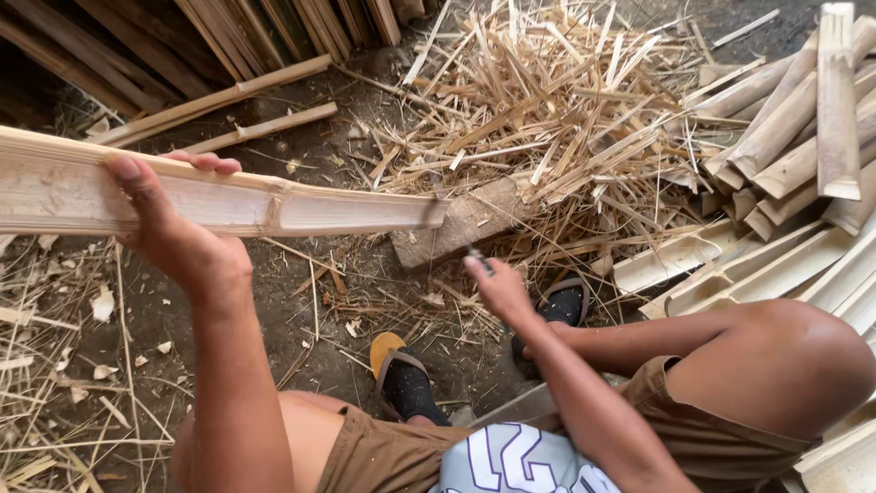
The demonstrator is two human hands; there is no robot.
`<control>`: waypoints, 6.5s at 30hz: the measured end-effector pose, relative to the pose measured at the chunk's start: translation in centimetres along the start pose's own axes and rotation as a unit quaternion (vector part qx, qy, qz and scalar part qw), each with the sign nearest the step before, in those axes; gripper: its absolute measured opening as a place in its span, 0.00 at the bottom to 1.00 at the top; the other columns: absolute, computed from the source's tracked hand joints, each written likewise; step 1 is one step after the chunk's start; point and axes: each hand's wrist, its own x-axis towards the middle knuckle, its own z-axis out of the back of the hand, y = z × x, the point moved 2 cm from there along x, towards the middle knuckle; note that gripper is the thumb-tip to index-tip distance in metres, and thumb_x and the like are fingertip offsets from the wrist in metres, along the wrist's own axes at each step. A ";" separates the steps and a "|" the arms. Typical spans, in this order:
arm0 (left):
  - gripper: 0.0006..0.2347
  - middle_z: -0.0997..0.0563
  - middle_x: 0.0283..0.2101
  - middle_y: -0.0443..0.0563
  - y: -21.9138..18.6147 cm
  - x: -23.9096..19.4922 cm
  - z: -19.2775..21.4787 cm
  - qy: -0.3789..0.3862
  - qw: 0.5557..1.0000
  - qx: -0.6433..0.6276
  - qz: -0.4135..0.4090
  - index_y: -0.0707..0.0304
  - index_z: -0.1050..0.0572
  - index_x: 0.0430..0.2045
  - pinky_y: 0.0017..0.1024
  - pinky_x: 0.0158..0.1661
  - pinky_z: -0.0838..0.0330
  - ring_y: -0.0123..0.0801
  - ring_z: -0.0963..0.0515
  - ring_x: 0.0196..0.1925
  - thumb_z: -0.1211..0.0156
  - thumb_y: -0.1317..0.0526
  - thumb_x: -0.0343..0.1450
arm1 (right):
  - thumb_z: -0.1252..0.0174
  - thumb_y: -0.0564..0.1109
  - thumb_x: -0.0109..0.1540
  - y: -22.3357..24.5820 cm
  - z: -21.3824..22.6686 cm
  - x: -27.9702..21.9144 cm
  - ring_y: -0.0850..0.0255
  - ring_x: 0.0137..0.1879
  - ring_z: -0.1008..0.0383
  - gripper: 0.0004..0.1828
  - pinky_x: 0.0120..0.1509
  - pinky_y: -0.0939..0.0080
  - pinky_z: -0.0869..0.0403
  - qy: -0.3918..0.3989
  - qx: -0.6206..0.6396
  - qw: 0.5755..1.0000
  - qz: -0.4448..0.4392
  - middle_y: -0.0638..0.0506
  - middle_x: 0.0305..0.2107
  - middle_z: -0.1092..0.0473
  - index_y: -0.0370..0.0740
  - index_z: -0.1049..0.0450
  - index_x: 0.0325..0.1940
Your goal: The person sits on the ground and uses a knife to shave and shape a piece of wood. They repeatedly scrape the surface, remove shavings, and rotate the wood to work on different sides. Finished pieces are placed in a nearby pile.
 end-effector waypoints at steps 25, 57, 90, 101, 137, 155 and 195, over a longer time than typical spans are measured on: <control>0.34 0.33 0.54 0.45 1.2 -3.5 -1.3 0.211 0.977 0.026 0.019 0.60 0.53 0.73 0.31 0.64 0.28 0.28 0.30 0.56 0.33 0.58 0.79 | 0.56 0.72 0.64 0.8 0.2 -3.1 0.61 0.25 0.32 0.29 0.29 0.54 0.32 0.022 0.017 0.999 -0.046 0.52 0.20 0.33 0.46 0.31 0.46; 0.23 0.30 0.47 0.44 2.0 -0.8 1.6 0.236 0.970 -0.003 0.064 0.55 0.43 0.65 0.31 0.65 0.28 0.28 0.27 0.51 0.32 0.61 0.81 | 0.57 0.72 0.66 -2.2 -0.6 -2.2 0.55 0.33 0.28 0.37 0.40 0.49 0.30 0.014 -0.008 0.979 0.202 0.47 0.31 0.26 0.34 0.29 0.52; 0.38 0.33 0.56 0.55 6.8 -0.4 1.9 0.049 0.994 0.099 -0.015 0.62 0.62 0.72 0.31 0.65 0.29 0.36 0.30 0.58 0.33 0.58 0.81 | 0.54 0.74 0.64 -3.5 0.1 3.7 0.57 0.32 0.29 0.38 0.40 0.51 0.31 -0.068 -0.023 0.994 0.082 0.47 0.24 0.29 0.33 0.26 0.41; 0.19 0.17 0.46 0.59 5.6 -3.2 -3.9 0.120 0.972 0.170 0.107 0.70 0.21 0.48 0.28 0.49 0.17 0.33 0.15 0.46 0.28 0.56 0.69 | 0.33 0.58 0.60 -12.1 -4.0 5.0 0.66 0.29 0.33 0.23 0.32 0.63 0.31 -0.035 0.142 0.985 0.088 0.53 0.26 0.32 0.38 0.31 0.40; 0.03 0.30 0.35 0.48 14.6 -7.8 -4.8 0.039 0.999 -0.023 -0.004 0.59 0.36 0.42 0.27 0.43 0.24 0.28 0.28 0.37 0.54 0.69 0.78 | 0.40 0.40 0.64 5.7 4.3 1.7 0.66 0.28 0.26 0.08 0.32 0.61 0.26 -0.197 0.189 0.868 0.415 0.53 0.27 0.29 0.37 0.32 0.43; 0.05 0.32 0.37 0.47 14.4 -7.4 -5.2 0.041 0.997 -0.052 0.034 0.60 0.36 0.45 0.28 0.47 0.27 0.28 0.30 0.39 0.53 0.70 0.78 | 0.41 0.40 0.68 7.8 6.8 1.4 0.68 0.30 0.29 0.08 0.33 0.64 0.28 -0.197 0.289 0.833 0.429 0.55 0.30 0.31 0.38 0.33 0.48; 0.07 0.28 0.35 0.51 14.7 -7.8 -6.2 0.046 0.998 -0.030 -0.008 0.64 0.34 0.48 0.29 0.43 0.20 0.31 0.26 0.36 0.51 0.71 0.78 | 0.38 0.43 0.55 -6.0 -2.1 7.8 0.54 0.33 0.26 0.12 0.40 0.48 0.27 -0.106 -0.076 0.985 0.115 0.48 0.27 0.27 0.36 0.26 0.41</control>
